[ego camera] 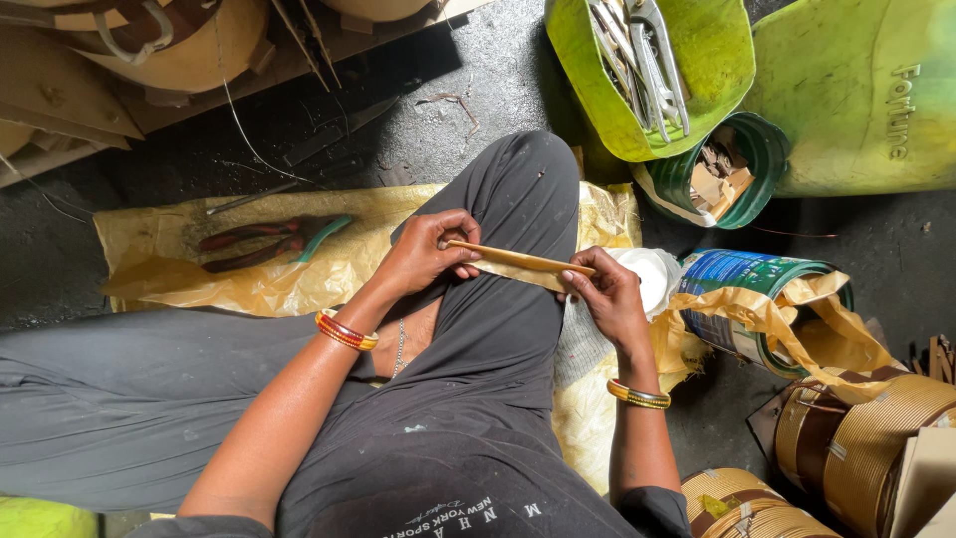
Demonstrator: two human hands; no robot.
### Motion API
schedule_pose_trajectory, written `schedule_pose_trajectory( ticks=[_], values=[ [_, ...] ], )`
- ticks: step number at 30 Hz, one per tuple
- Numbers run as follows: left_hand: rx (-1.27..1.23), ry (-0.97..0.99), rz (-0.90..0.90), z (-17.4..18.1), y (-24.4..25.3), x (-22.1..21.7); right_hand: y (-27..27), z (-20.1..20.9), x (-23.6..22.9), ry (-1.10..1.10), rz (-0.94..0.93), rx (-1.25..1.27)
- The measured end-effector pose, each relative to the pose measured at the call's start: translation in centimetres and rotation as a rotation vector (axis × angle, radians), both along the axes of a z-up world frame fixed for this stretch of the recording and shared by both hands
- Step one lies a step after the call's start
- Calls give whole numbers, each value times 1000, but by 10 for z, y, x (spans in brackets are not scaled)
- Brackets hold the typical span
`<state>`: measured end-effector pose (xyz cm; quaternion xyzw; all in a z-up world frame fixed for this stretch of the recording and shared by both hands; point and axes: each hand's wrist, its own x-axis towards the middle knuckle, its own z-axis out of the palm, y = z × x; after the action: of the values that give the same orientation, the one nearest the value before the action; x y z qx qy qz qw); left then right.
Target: The person sits on the floor and uses pliers to cut a white wire. They then fold a strip of brown paper and insert it into a cylindrical copper-wound component, repeating this process with multiple paper strips.
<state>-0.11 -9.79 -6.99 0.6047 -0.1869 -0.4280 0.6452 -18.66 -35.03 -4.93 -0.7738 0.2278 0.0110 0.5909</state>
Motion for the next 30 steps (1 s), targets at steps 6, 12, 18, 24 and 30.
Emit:
schedule_pose_trajectory(
  ticks=[6, 12, 18, 24, 30],
  values=[
    [-194, 186, -54, -23, -2, 0, -14, -14, -14, -113, -29, 277],
    [-198, 141, -104, -41, -5, 1, -31, -18, -14, -219, 102, 320],
    [-247, 81, -226, -25, 4, 10, -35, -12, -3, -238, 113, 379],
    [-97, 8, -109, -15, 3, -1, -20, -9, 11, -159, -80, 286],
    [8, -108, 126, -8, -15, -34, -18, -13, 23, -92, -294, 127]
  ],
)
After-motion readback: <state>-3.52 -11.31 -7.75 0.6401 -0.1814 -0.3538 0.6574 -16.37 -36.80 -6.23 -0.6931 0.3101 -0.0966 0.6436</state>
